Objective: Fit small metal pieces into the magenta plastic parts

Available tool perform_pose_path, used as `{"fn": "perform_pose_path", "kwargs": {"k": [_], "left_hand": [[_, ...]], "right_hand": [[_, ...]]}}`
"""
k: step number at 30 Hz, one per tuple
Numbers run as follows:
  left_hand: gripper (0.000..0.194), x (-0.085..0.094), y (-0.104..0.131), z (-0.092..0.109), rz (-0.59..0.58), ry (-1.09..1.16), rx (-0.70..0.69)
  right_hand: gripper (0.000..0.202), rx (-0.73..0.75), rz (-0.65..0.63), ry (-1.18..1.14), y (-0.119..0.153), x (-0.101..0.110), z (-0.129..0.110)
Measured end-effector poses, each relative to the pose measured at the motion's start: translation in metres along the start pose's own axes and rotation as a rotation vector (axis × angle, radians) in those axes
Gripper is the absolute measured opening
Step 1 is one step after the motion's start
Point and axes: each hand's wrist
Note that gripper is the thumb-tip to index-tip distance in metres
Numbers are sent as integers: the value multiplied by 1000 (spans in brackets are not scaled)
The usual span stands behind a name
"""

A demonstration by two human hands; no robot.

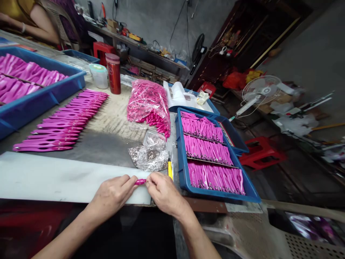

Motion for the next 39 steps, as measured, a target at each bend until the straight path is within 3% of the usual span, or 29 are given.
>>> {"fn": "perform_pose_path", "kwargs": {"k": [8, 21, 39], "left_hand": [[8, -4, 3, 1, -70, -39, -19], [9, -4, 3, 2, -107, -54, -41], [7, -3, 3, 2, -147, -52, -39]], "right_hand": [[21, 30, -66, 180, -10, -1, -9], [23, 59, -144, 274, -20, 1, -11], [17, -67, -83, 178, -21, -3, -8]]}}
Point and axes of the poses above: each hand's wrist, its own y-axis away from the middle knuckle, its own x-axis out of the back of the hand, z = x × y, and after that the axes turned 7 degrees about -x, right-handed
